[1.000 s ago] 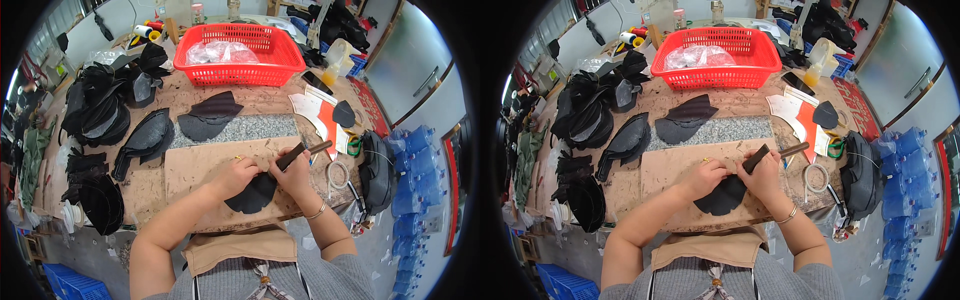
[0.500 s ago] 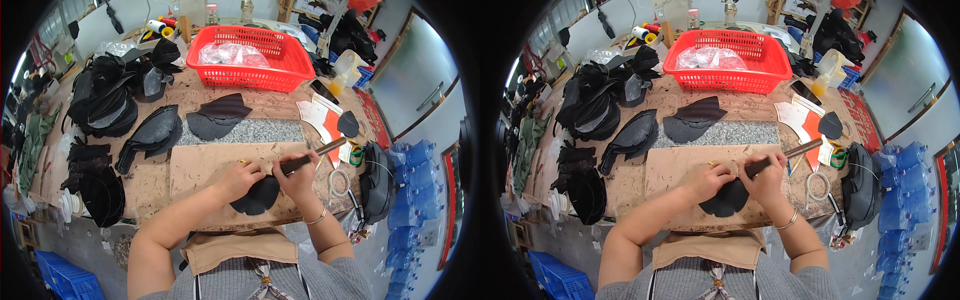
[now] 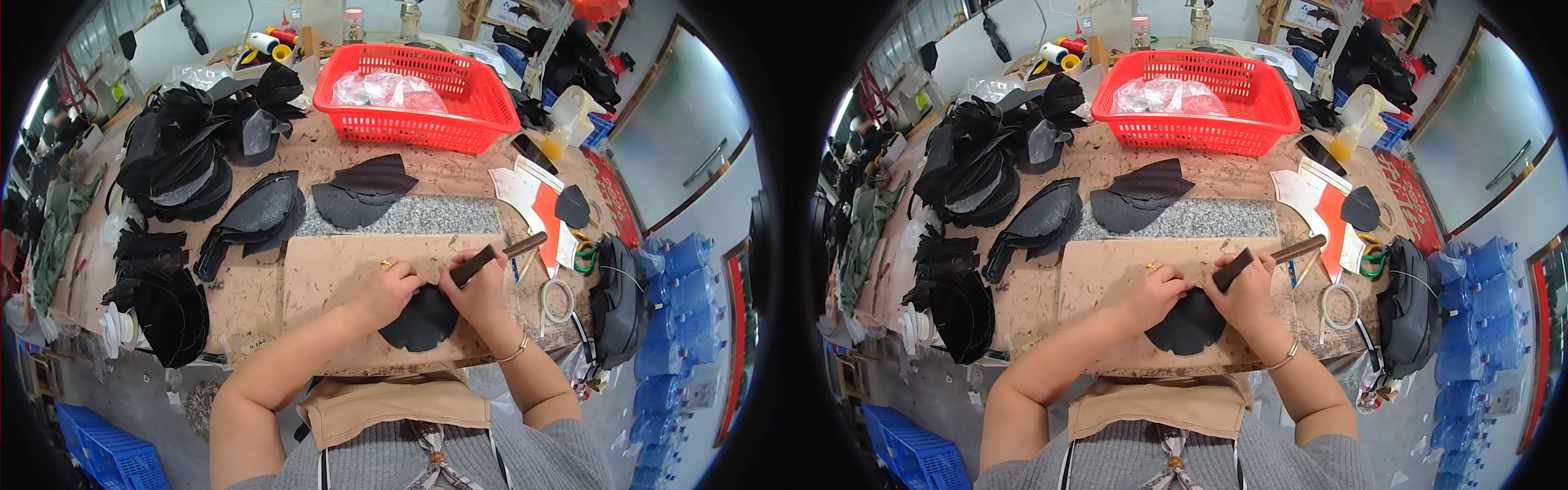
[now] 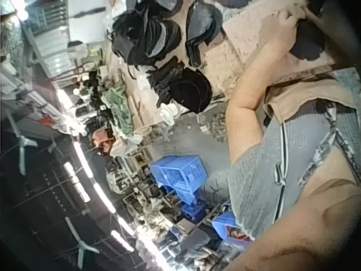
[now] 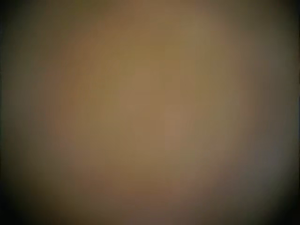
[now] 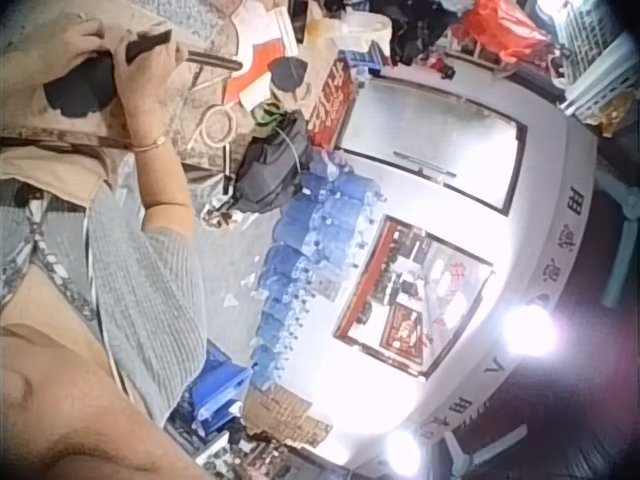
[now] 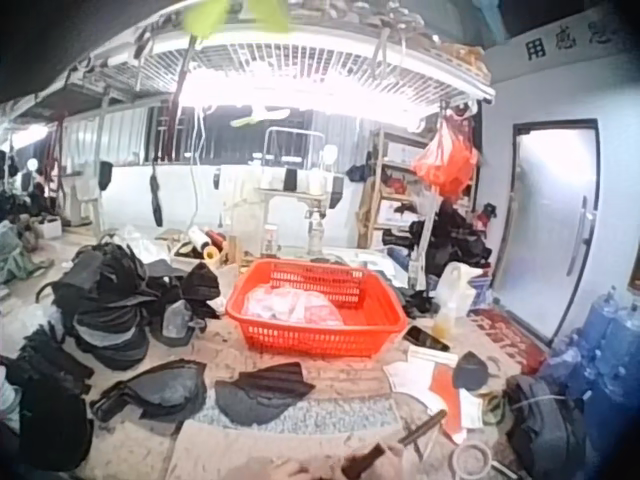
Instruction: Hammering and flattening the edges of leather shoe components on a workbench.
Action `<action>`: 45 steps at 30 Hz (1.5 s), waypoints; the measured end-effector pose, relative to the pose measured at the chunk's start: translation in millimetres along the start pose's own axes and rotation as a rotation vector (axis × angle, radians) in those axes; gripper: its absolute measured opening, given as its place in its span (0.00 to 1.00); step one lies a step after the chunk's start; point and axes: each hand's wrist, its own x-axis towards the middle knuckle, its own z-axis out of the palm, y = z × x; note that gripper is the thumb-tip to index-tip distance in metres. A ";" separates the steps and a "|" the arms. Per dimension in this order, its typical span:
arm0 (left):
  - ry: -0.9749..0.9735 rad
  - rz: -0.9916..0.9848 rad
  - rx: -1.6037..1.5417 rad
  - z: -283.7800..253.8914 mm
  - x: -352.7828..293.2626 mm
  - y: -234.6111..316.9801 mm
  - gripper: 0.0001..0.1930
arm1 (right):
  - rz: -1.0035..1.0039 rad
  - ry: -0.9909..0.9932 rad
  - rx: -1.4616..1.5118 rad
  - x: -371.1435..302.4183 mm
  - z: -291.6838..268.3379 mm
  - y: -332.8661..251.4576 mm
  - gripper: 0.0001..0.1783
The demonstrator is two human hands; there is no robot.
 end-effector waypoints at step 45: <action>0.066 -0.093 0.062 -14.5 -14.8 15.1 0.14 | 0.008 -0.014 0.040 7.5 11.4 -11.4 0.14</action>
